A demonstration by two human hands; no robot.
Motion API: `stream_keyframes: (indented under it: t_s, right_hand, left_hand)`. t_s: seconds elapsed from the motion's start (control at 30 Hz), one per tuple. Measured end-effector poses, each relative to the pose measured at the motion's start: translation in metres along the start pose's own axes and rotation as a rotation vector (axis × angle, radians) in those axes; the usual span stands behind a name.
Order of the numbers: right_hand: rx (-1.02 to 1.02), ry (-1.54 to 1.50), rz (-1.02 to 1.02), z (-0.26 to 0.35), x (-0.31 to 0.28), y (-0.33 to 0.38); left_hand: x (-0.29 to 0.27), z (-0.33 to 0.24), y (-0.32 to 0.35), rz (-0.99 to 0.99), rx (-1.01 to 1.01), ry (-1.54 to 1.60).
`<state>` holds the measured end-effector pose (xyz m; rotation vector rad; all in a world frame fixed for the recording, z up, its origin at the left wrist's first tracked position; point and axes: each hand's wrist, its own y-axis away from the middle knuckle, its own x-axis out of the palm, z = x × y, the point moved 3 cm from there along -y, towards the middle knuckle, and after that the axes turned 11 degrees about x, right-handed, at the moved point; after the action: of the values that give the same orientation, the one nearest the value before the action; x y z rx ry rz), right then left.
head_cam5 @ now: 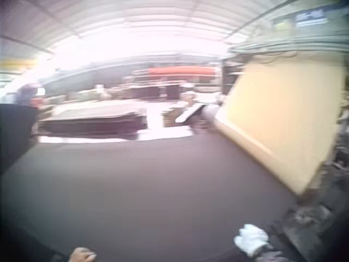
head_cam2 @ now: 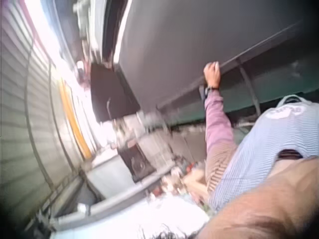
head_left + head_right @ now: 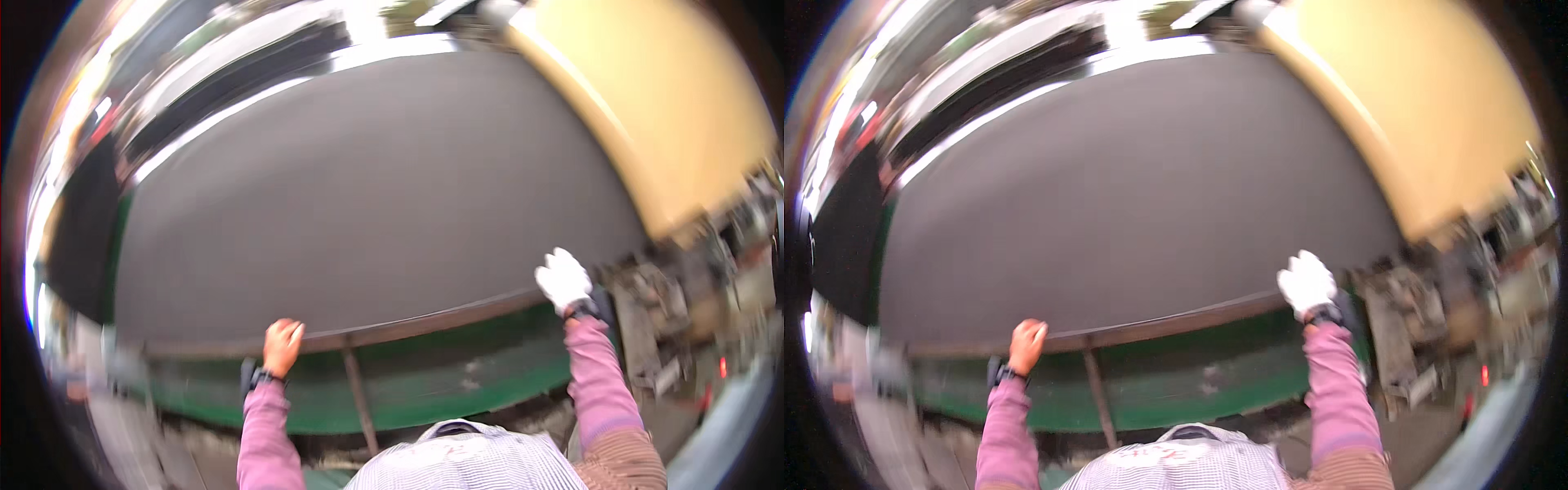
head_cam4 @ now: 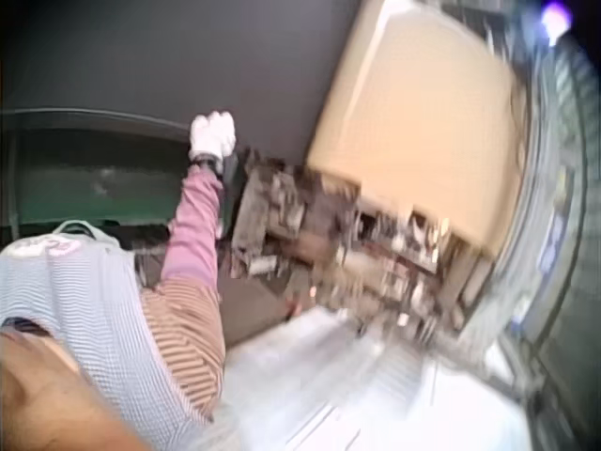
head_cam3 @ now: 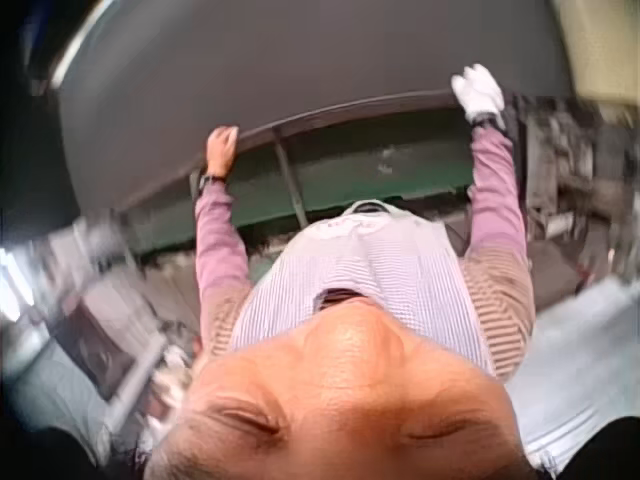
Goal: Operator monitors and adjusts large sheets of material on an industrial conveyor line.
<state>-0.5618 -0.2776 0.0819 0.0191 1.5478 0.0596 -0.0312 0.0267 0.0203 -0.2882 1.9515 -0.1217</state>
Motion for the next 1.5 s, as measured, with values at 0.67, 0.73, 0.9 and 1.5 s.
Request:
stream_keyframes:
  t_s: [0.67, 0.73, 0.9, 1.5]
  right_hand:
    - [-0.271, -0.777, 0.058, 0.014, -0.038, 0.204]
    - [-0.323, -0.842, 0.072, 0.027, -0.046, 0.207]
    - [-0.364, -0.857, 0.022, 0.026, -0.052, 0.211]
    - [-0.236, -1.068, 0.356, 0.051, -0.014, 0.248]
  left_hand:
    - [0.149, -0.216, -0.135, 0.622, 0.289, -0.129]
    - [0.163, -0.224, -0.135, 0.638, 0.291, -0.076]
    - [0.128, -0.145, -0.088, 0.291, 0.020, 0.046]
    - [0.074, -0.221, -0.098, 0.291, 0.125, 0.342]
